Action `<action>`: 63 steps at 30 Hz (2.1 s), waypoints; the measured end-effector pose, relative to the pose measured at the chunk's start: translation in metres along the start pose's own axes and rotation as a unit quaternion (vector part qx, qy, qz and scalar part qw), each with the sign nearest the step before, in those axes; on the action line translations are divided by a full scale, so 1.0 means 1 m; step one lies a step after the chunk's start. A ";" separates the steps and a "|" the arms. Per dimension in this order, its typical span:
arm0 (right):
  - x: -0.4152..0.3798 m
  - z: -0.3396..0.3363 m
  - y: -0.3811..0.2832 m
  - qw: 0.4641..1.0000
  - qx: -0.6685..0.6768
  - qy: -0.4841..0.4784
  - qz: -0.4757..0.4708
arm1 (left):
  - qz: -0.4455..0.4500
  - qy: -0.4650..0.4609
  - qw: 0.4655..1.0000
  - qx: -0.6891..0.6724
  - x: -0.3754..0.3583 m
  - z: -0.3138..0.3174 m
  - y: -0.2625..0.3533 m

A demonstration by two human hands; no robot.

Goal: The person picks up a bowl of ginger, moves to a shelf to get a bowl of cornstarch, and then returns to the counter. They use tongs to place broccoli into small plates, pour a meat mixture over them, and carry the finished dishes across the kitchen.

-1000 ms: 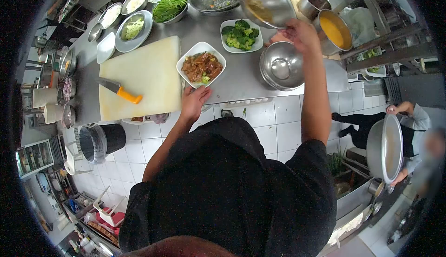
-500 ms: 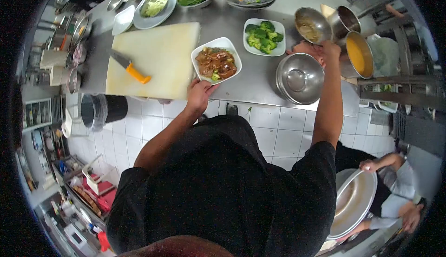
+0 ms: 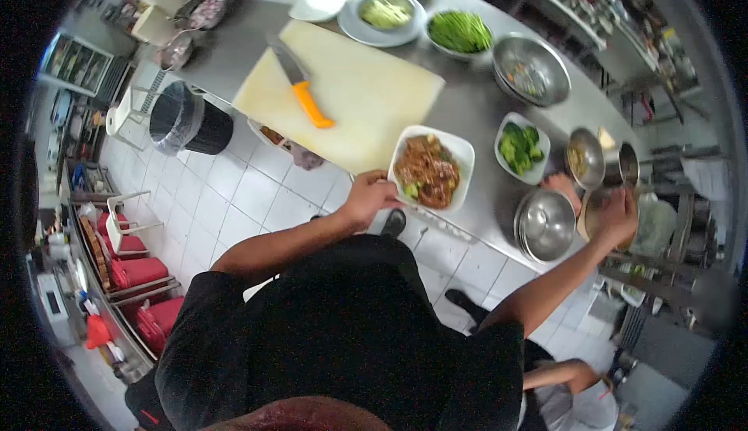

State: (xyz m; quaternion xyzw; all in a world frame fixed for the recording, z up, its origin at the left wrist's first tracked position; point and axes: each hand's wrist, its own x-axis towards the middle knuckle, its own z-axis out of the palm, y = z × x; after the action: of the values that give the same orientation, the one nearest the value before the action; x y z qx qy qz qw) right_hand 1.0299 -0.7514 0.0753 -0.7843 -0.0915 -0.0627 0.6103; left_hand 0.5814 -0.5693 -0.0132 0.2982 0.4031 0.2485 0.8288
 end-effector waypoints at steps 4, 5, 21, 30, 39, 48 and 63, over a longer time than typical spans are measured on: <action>-0.106 0.033 -0.090 0.999 -0.017 -0.026 -0.028 | -0.009 -0.003 0.999 0.042 -0.033 -0.045 0.050; -0.129 0.043 -0.103 0.999 -0.011 -0.041 -0.032 | 0.001 0.002 0.999 0.051 -0.044 -0.060 0.063; -0.421 0.244 -0.239 0.938 0.131 -0.320 -0.027 | 0.132 0.176 0.975 -0.010 -0.156 -0.338 0.208; -0.537 0.400 -0.300 0.814 0.139 -0.563 -0.042 | 0.169 0.298 0.934 -0.102 -0.166 -0.453 0.275; -0.641 0.560 -0.344 0.709 0.171 -0.684 -0.002 | 0.207 0.405 0.877 -0.158 -0.158 -0.561 0.349; -0.740 0.631 -0.389 0.657 0.135 -0.742 -0.004 | 0.216 0.472 0.845 -0.127 -0.185 -0.665 0.418; -0.737 0.605 -0.376 0.723 0.083 -0.685 0.021 | 0.203 0.377 0.896 -0.115 -0.126 -0.676 0.437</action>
State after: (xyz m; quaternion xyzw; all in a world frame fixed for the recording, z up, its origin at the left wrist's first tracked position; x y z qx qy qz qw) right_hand 0.2198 -0.1246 0.1269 -0.5614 -0.4729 0.5128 0.4452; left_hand -0.1148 -0.1472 0.0198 0.1605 0.5844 0.5500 0.5747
